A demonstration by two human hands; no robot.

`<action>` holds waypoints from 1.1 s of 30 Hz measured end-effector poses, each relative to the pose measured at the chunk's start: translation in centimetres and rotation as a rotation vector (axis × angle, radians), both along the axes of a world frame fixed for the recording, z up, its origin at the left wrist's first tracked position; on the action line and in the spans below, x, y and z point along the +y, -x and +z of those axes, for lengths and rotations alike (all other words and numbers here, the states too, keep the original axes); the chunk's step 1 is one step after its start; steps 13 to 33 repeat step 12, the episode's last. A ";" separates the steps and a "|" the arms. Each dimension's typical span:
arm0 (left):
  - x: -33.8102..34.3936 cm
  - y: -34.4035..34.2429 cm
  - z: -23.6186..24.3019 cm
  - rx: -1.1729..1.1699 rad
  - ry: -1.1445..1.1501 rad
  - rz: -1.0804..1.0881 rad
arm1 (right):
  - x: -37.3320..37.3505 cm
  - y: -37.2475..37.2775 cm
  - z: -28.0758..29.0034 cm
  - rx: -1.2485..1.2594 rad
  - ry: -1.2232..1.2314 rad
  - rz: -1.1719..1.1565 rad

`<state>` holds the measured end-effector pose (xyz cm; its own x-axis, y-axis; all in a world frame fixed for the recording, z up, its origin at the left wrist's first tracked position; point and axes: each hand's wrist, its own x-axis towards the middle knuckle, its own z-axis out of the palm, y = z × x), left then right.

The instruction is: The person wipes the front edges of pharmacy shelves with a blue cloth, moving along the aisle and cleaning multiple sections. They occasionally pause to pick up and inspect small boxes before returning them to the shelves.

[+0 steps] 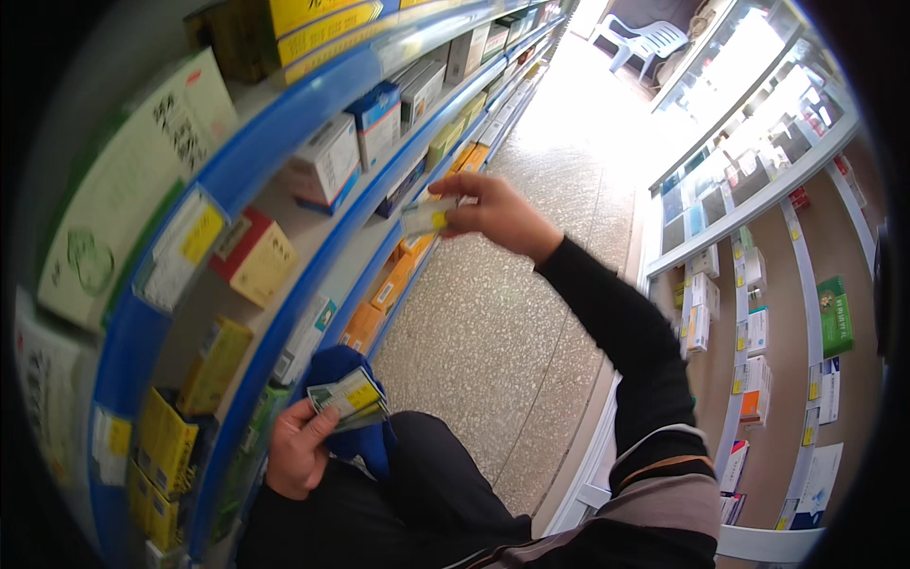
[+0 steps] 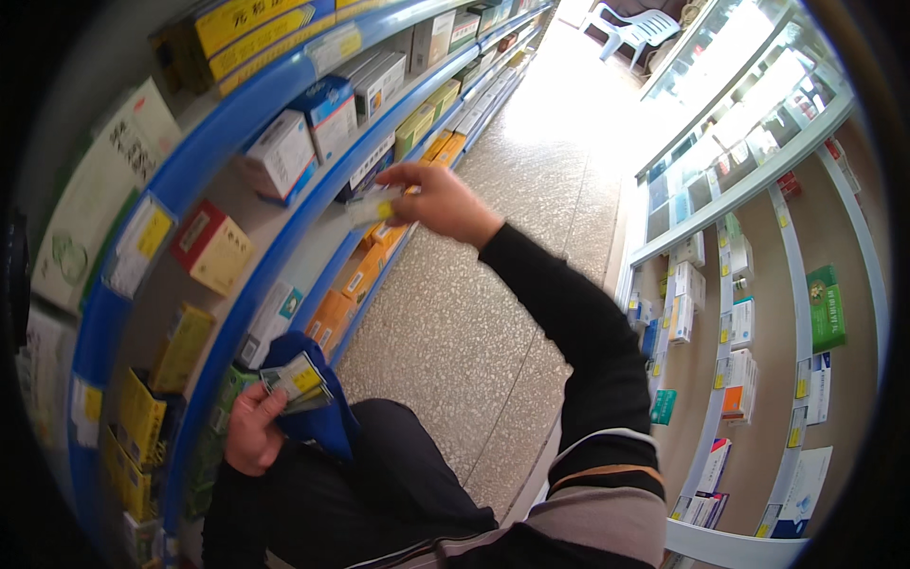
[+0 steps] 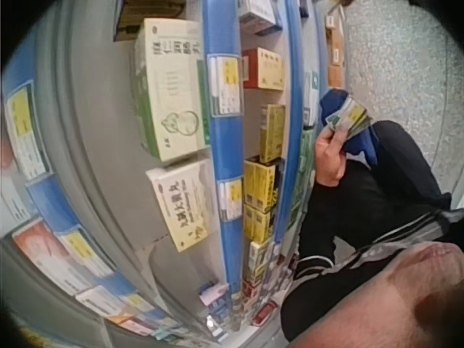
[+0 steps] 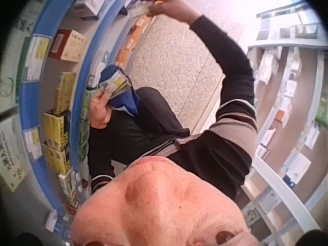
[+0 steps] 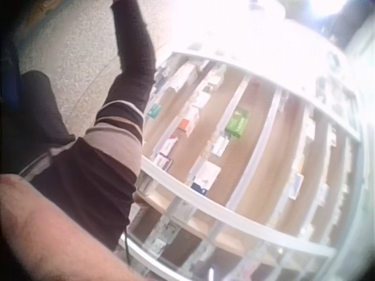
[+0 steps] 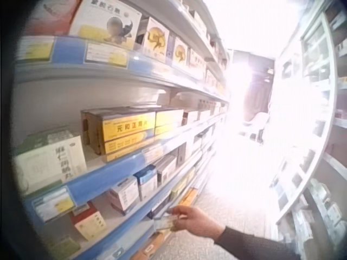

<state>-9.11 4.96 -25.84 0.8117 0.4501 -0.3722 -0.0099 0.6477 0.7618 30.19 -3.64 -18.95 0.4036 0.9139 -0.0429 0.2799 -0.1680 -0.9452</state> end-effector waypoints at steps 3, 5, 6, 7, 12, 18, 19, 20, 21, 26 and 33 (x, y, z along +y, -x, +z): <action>-0.3 -2.2 2.6 0.039 0.125 -0.117 | 2.8 -7.0 3.7 -0.174 0.112 -0.049; -1.1 -3.9 3.8 0.089 0.213 -0.180 | 3.1 -10.4 5.6 -0.325 0.299 -0.097; -1.4 -4.9 4.3 0.098 0.224 -0.205 | 3.1 -11.9 6.0 -0.386 0.302 -0.110; -1.5 -5.8 4.8 0.106 0.237 -0.228 | 2.9 -13.6 6.2 -0.447 0.308 -0.120; -1.2 -12.1 3.7 0.150 0.240 -0.246 | 2.6 -24.5 1.0 -0.627 0.183 -0.284; -1.2 -12.1 3.7 0.150 0.240 -0.246 | 2.6 -24.5 1.0 -0.627 0.183 -0.284; -1.2 -12.1 3.7 0.150 0.240 -0.246 | 2.6 -24.5 1.0 -0.627 0.183 -0.284; -1.2 -12.1 3.7 0.150 0.240 -0.246 | 2.6 -24.5 1.0 -0.627 0.183 -0.284; -1.2 -12.1 3.7 0.150 0.240 -0.246 | 2.6 -24.5 1.0 -0.627 0.183 -0.284; -1.2 -12.1 3.7 0.150 0.240 -0.246 | 2.6 -24.5 1.0 -0.627 0.183 -0.284; -1.2 -12.1 3.7 0.150 0.240 -0.246 | 2.6 -24.5 1.0 -0.627 0.183 -0.284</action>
